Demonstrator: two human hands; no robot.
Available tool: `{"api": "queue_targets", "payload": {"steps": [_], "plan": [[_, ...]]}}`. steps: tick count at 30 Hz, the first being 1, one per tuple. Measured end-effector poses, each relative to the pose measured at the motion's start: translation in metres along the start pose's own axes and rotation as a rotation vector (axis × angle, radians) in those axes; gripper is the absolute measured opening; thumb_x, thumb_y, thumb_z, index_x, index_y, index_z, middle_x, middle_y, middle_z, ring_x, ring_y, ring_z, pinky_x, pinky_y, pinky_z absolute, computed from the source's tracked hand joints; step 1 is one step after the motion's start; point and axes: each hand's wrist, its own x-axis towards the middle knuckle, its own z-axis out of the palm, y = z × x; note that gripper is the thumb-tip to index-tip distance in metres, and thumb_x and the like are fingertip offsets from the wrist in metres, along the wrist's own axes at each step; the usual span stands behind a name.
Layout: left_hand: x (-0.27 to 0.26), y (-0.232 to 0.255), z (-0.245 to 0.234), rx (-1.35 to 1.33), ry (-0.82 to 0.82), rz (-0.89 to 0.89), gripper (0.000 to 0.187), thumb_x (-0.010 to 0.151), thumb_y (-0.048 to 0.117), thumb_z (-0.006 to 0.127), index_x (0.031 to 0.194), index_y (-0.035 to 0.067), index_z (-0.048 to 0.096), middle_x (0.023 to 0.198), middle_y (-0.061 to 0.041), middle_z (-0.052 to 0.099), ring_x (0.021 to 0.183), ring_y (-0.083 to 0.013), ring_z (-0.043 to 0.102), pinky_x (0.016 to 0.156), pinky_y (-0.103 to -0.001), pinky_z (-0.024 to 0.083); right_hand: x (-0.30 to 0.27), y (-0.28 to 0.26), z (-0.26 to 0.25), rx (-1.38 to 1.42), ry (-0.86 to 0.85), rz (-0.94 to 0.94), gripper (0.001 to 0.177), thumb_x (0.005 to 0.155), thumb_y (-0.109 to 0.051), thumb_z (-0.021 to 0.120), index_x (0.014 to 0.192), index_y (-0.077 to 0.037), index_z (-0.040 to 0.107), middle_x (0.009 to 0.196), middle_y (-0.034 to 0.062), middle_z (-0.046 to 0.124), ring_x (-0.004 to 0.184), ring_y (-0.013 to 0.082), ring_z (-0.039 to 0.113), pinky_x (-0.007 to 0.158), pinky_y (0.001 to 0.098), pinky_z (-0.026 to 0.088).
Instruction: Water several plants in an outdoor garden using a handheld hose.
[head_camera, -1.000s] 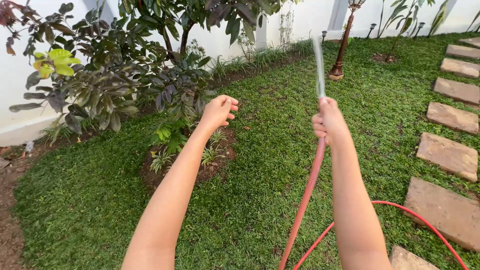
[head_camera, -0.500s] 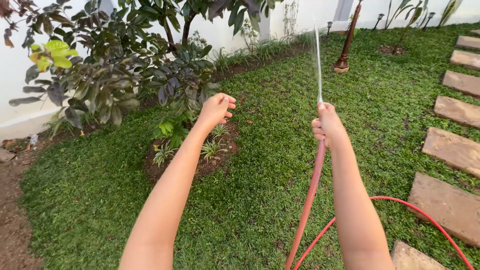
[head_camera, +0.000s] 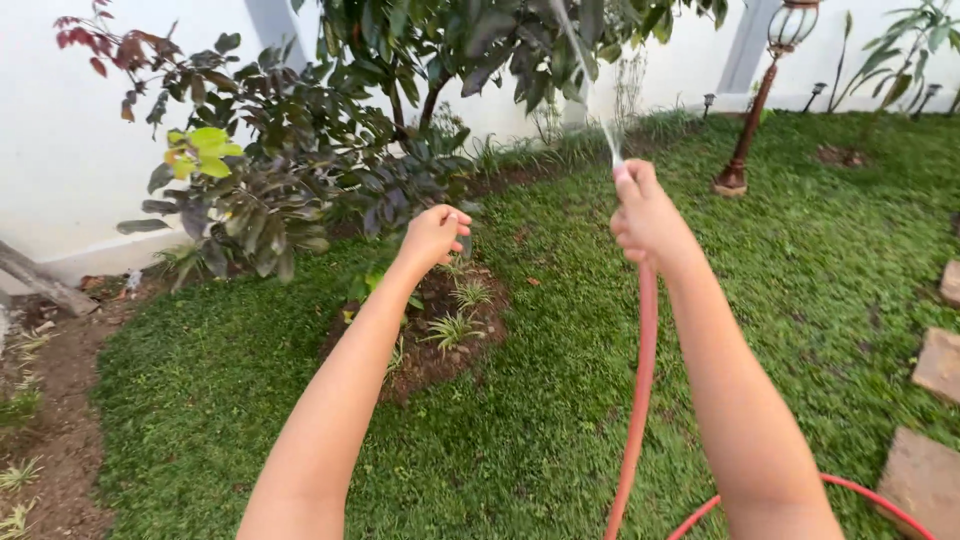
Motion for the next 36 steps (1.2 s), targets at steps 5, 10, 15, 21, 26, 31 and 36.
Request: {"api": "queue_targets", "payload": {"steps": [5, 10, 15, 21, 26, 31, 36], "plan": [[0.023, -0.001, -0.032, -0.026, 0.082, 0.048, 0.029, 0.106, 0.025, 0.044, 0.115, 0.013, 0.069, 0.106, 0.0, 0.075, 0.077, -0.01, 0.068, 0.063, -0.03, 0.058, 0.01, -0.04, 0.022, -0.202, -0.108, 0.066, 0.031, 0.108, -0.042, 0.038, 0.133, -0.024, 0.042, 0.064, -0.0008, 0.04, 0.044, 0.0067, 0.028, 0.036, 0.024, 0.023], [0.036, 0.01, -0.062, 0.01, 0.136, 0.116, 0.028, 0.105, 0.024, 0.046, 0.111, 0.012, 0.071, 0.099, 0.0, 0.076, 0.07, -0.0092, 0.067, 0.057, -0.028, 0.056, 0.034, -0.076, 0.022, -0.365, -0.069, 0.076, 0.041, 0.11, -0.045, 0.035, 0.143, -0.021, 0.037, 0.072, 0.0034, 0.047, 0.047, 0.0079, 0.033, 0.038, 0.0244, 0.03], [0.051, 0.035, -0.103, -0.011, 0.149, 0.256, 0.027, 0.105, 0.022, 0.046, 0.109, 0.011, 0.071, 0.096, -0.001, 0.076, 0.069, -0.0086, 0.067, 0.053, -0.028, 0.054, 0.077, -0.109, 0.006, -0.262, 0.102, -0.072, 0.038, 0.111, -0.04, 0.034, 0.142, -0.018, 0.038, 0.075, 0.0048, 0.047, 0.048, 0.0077, 0.034, 0.038, 0.024, 0.029], [0.076, 0.062, -0.144, -0.008, 0.16, 0.363, 0.026, 0.103, 0.02, 0.047, 0.108, 0.009, 0.07, 0.094, -0.003, 0.076, 0.066, -0.0091, 0.067, 0.052, -0.029, 0.052, 0.057, -0.153, 0.062, -0.49, 0.008, -0.043, 0.035, 0.11, -0.04, 0.038, 0.138, -0.018, 0.041, 0.073, 0.0042, 0.047, 0.047, 0.0081, 0.032, 0.038, 0.0247, 0.029], [0.082, 0.064, -0.191, -0.016, 0.187, 0.415, 0.027, 0.103, 0.02, 0.048, 0.108, 0.009, 0.072, 0.094, -0.002, 0.077, 0.067, -0.0089, 0.069, 0.057, -0.028, 0.056, 0.095, -0.178, 0.065, -0.452, 0.137, -0.083, 0.037, 0.112, -0.041, 0.039, 0.139, -0.016, 0.042, 0.074, 0.0038, 0.048, 0.048, 0.0075, 0.034, 0.039, 0.0245, 0.029], [0.101, 0.042, -0.237, 0.032, 0.215, 0.441, 0.026, 0.103, 0.021, 0.048, 0.107, 0.008, 0.07, 0.092, -0.002, 0.077, 0.069, -0.0087, 0.07, 0.061, -0.03, 0.057, 0.102, -0.193, 0.112, -0.425, 0.157, -0.127, 0.039, 0.112, -0.041, 0.04, 0.144, -0.018, 0.039, 0.076, 0.0078, 0.05, 0.05, 0.0064, 0.033, 0.04, 0.0249, 0.028], [0.12, 0.016, -0.285, 0.131, 0.265, 0.453, 0.025, 0.101, 0.021, 0.05, 0.104, 0.008, 0.071, 0.091, -0.003, 0.077, 0.066, -0.0126, 0.069, 0.069, -0.032, 0.057, 0.129, -0.2, 0.147, -0.483, 0.135, -0.132, 0.04, 0.111, -0.039, 0.039, 0.144, -0.016, 0.039, 0.076, 0.0087, 0.051, 0.049, 0.0081, 0.036, 0.039, 0.0263, 0.03]]}}
